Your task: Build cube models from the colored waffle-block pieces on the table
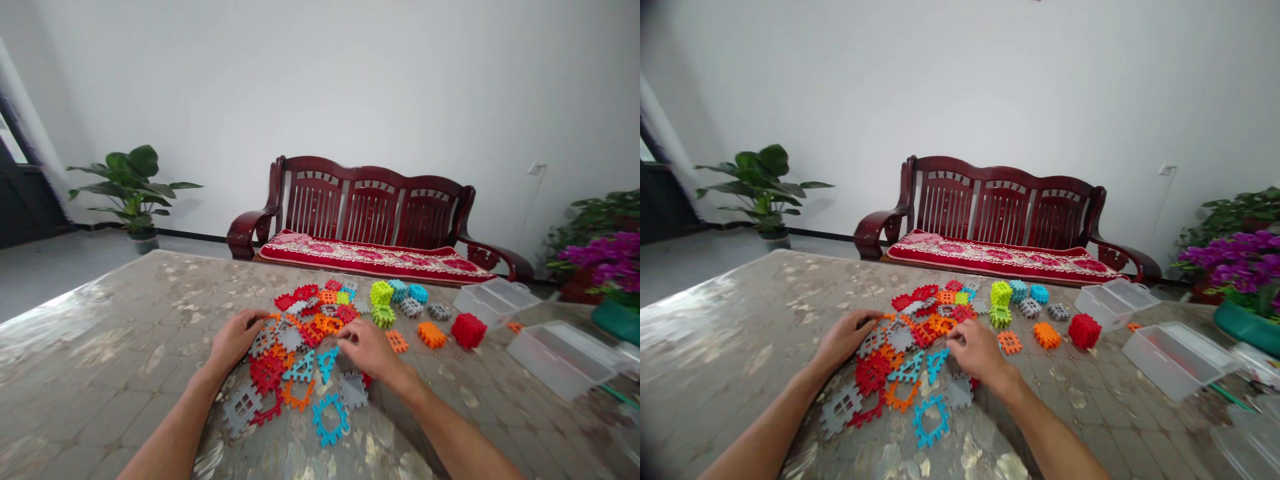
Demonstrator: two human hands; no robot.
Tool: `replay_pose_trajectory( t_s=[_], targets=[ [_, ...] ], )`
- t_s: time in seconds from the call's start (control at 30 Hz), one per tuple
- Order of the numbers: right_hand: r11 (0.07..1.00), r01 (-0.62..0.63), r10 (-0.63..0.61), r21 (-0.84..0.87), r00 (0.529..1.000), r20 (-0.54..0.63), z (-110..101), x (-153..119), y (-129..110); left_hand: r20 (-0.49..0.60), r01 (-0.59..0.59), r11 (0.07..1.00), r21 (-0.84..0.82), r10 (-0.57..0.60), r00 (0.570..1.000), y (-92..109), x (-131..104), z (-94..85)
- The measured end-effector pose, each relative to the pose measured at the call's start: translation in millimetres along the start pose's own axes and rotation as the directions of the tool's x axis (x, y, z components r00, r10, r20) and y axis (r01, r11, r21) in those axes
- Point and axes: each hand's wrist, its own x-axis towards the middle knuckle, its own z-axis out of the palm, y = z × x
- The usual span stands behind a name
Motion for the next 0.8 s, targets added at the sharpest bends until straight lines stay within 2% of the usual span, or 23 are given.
replay_pose_trajectory(
  t_s=[0.1, 0.23, 0.33, 0.53, 0.8],
  targets=[
    [0.992, -0.115, 0.109, -0.054, 0.989, -0.103, -10, 33, 17, -0.009, 0.002, 1.000, 0.000, -0.002, 1.000, 0, 0, 0.2],
    [0.927, -0.149, 0.139, -0.345, 0.989, -0.056, -12, 78, 34, -0.013, 0.008, 1.000, -0.006, -0.008, 1.000, -1, 0, 1.1],
    [0.898, -0.157, 0.164, -0.410, 0.986, -0.020, -8, 100, 39, -0.011, 0.014, 1.000, -0.006, -0.014, 1.000, -2, 0, 1.5],
    [0.870, -0.179, 0.228, -0.460, 0.972, 0.052, 1, 118, 47, -0.011, 0.017, 1.000, -0.008, -0.017, 1.000, -5, 1, 2.4],
    [0.864, -0.164, 0.222, -0.477, 0.973, 0.069, -1, 119, 48, -0.025, 0.009, 1.000, -0.001, -0.009, 1.000, -5, 2, 3.3]
  ],
)
